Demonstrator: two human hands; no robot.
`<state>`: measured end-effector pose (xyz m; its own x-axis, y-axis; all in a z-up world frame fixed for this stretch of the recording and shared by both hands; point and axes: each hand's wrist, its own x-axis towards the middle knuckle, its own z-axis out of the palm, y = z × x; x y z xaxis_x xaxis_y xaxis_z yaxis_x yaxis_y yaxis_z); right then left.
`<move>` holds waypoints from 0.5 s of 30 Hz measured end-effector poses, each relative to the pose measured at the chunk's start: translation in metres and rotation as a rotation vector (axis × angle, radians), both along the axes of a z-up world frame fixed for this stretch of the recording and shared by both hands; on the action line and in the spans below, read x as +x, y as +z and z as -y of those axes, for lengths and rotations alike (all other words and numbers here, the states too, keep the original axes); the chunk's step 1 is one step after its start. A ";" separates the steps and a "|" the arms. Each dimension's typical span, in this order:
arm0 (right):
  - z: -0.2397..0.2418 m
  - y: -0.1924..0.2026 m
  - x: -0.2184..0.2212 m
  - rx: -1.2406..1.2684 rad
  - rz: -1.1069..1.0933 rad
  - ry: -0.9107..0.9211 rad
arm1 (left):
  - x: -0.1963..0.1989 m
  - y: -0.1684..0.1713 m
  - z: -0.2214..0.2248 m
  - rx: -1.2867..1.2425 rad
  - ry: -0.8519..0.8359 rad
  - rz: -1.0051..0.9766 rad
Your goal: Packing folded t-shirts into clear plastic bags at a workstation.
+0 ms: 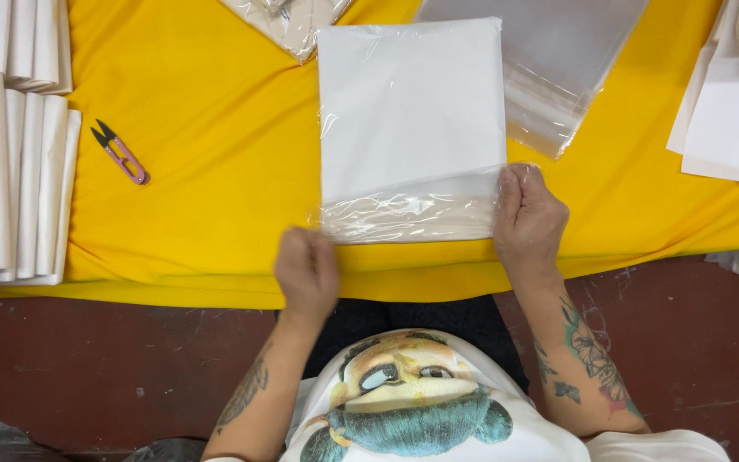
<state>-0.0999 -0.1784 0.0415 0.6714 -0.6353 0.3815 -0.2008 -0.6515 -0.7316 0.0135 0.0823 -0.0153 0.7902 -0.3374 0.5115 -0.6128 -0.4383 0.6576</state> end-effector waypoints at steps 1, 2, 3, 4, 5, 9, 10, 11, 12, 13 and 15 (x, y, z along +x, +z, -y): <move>-0.001 0.000 0.000 0.009 -0.017 0.000 | -0.013 -0.011 -0.003 0.024 -0.120 0.223; 0.001 -0.001 0.001 0.013 -0.017 0.003 | -0.020 -0.001 0.007 0.028 -0.117 0.224; 0.003 -0.003 0.001 0.002 -0.027 0.011 | -0.027 0.010 0.016 0.048 -0.222 0.328; 0.005 -0.005 -0.001 -0.011 -0.040 0.018 | -0.035 0.020 0.027 0.065 -0.328 0.429; 0.004 -0.004 0.000 -0.010 -0.042 0.019 | -0.038 0.024 0.035 0.066 -0.327 0.426; 0.007 0.002 0.002 0.056 -0.150 -0.024 | -0.034 0.036 0.068 0.173 -0.406 0.437; 0.007 0.001 0.002 0.083 -0.213 -0.039 | -0.030 0.038 0.073 0.235 -0.429 0.422; 0.010 0.002 0.003 0.082 -0.210 -0.046 | -0.024 0.038 0.080 0.232 -0.434 0.427; 0.012 0.003 0.004 0.088 -0.251 -0.050 | -0.019 0.038 0.086 0.283 -0.422 0.422; 0.014 0.003 0.006 0.093 -0.293 -0.054 | -0.014 0.037 0.092 0.334 -0.410 0.418; 0.019 0.003 0.005 0.109 -0.310 -0.068 | -0.005 0.049 0.100 0.446 -0.412 0.317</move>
<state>-0.0948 -0.1972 0.0448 0.6993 -0.7087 0.0933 -0.4654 -0.5505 -0.6931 0.0081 -0.0178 0.0342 0.3872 -0.8106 0.4393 -0.9208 -0.3152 0.2298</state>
